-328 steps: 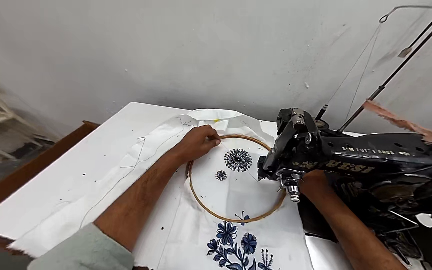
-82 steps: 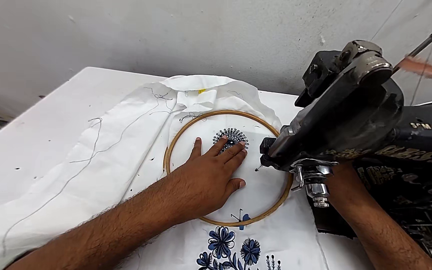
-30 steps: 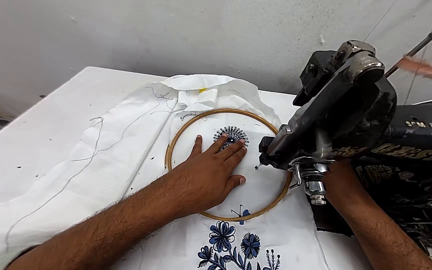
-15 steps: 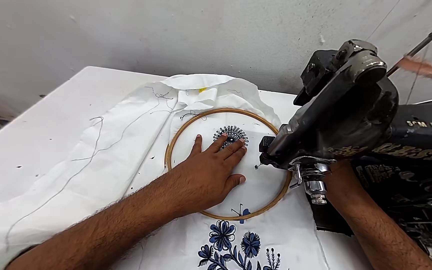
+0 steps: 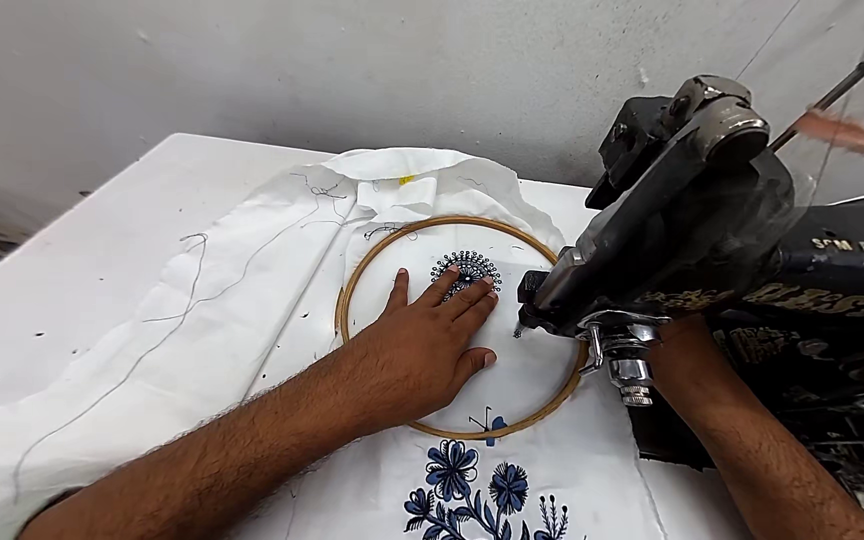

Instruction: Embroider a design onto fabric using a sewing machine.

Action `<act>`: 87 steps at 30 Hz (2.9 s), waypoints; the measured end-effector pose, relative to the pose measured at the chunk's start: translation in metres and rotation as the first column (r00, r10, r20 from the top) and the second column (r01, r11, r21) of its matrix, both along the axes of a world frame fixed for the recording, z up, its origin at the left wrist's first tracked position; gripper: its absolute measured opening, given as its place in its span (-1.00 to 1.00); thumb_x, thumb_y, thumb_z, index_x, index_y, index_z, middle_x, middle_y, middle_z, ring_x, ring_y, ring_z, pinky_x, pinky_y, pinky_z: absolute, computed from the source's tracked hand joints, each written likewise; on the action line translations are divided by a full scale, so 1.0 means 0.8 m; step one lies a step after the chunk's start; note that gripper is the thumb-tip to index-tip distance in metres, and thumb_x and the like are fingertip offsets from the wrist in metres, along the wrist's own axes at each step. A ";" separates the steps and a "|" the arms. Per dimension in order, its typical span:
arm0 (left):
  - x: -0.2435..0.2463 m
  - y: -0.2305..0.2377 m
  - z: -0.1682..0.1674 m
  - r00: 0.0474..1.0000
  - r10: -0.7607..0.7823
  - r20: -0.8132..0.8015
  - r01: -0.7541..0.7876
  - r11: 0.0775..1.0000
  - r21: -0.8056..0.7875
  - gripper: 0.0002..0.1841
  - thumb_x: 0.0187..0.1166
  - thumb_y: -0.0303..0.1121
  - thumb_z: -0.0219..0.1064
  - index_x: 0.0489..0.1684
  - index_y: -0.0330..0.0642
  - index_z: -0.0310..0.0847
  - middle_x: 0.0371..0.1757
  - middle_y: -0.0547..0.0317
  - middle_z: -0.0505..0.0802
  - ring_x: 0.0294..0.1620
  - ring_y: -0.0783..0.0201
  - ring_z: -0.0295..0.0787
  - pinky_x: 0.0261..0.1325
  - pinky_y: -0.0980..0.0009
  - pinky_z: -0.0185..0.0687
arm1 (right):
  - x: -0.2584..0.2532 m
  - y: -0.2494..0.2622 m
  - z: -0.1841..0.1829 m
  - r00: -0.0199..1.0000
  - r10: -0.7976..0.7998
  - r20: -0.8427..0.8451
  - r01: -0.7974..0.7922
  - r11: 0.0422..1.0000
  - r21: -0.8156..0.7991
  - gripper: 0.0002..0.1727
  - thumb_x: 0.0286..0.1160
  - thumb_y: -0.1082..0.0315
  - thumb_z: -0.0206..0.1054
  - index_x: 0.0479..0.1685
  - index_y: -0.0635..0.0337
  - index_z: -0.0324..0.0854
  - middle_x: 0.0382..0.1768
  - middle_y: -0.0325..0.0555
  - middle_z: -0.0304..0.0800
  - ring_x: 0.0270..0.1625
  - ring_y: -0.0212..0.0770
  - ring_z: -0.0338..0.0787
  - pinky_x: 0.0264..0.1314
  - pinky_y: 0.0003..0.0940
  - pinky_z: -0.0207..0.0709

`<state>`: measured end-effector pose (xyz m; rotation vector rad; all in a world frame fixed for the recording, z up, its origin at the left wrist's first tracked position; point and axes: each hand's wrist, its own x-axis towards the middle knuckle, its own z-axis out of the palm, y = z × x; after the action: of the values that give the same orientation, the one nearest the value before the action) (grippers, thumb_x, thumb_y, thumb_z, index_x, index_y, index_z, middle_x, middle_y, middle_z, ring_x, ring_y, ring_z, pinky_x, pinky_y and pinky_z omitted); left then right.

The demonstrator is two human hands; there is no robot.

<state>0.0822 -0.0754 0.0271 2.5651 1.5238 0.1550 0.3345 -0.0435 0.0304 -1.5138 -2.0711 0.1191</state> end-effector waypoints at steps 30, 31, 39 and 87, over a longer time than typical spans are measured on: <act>0.000 -0.002 0.004 1.000 -0.001 -0.028 0.001 1.000 -0.019 -0.32 0.82 0.14 -0.15 0.85 0.00 0.23 0.88 0.28 0.26 0.92 -0.01 -0.01 0.67 -0.59 -0.17 | -0.001 -0.003 0.003 0.998 -0.039 -0.046 0.036 0.997 -0.069 -0.85 0.42 0.47 0.43 -0.14 0.37 0.69 -0.24 0.20 0.75 -0.09 0.07 0.77 -0.08 0.06 0.55; 0.000 -0.002 0.004 1.000 -0.001 -0.029 0.000 1.000 -0.027 -0.32 0.83 0.14 -0.15 0.85 -0.01 0.22 0.89 0.29 0.26 0.92 -0.01 -0.03 0.67 -0.59 -0.19 | -0.001 -0.004 0.005 0.998 -0.044 -0.044 0.040 0.996 -0.082 -0.86 0.42 0.49 0.44 -0.14 0.37 0.69 -0.24 0.20 0.75 -0.10 0.07 0.77 -0.08 0.06 0.56; 0.000 -0.004 0.004 1.000 -0.007 -0.022 0.007 1.000 -0.020 -0.32 0.83 0.15 -0.16 0.84 -0.01 0.24 0.88 0.27 0.27 0.92 -0.01 -0.01 0.67 -0.59 -0.18 | -0.003 -0.005 0.007 0.997 -0.033 -0.066 0.028 0.997 -0.069 -0.86 0.37 0.52 0.43 -0.15 0.37 0.68 -0.26 0.17 0.74 -0.13 -0.02 0.76 -0.10 -0.01 0.55; -0.001 -0.006 0.009 0.999 -0.004 -0.038 0.002 0.999 -0.052 -0.32 0.83 0.12 -0.12 0.86 -0.01 0.21 0.89 0.29 0.25 0.92 -0.03 -0.03 0.65 -0.60 -0.16 | 0.000 -0.003 0.001 1.000 -0.006 -0.016 0.006 1.000 -0.025 -0.87 0.37 0.48 0.44 -0.21 0.37 0.69 -0.30 0.17 0.75 -0.18 -0.01 0.77 -0.14 -0.01 0.57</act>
<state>0.0813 -0.0800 0.0341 2.5445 1.5165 0.0655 0.3347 -0.0460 0.0311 -1.5291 -2.0596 0.1551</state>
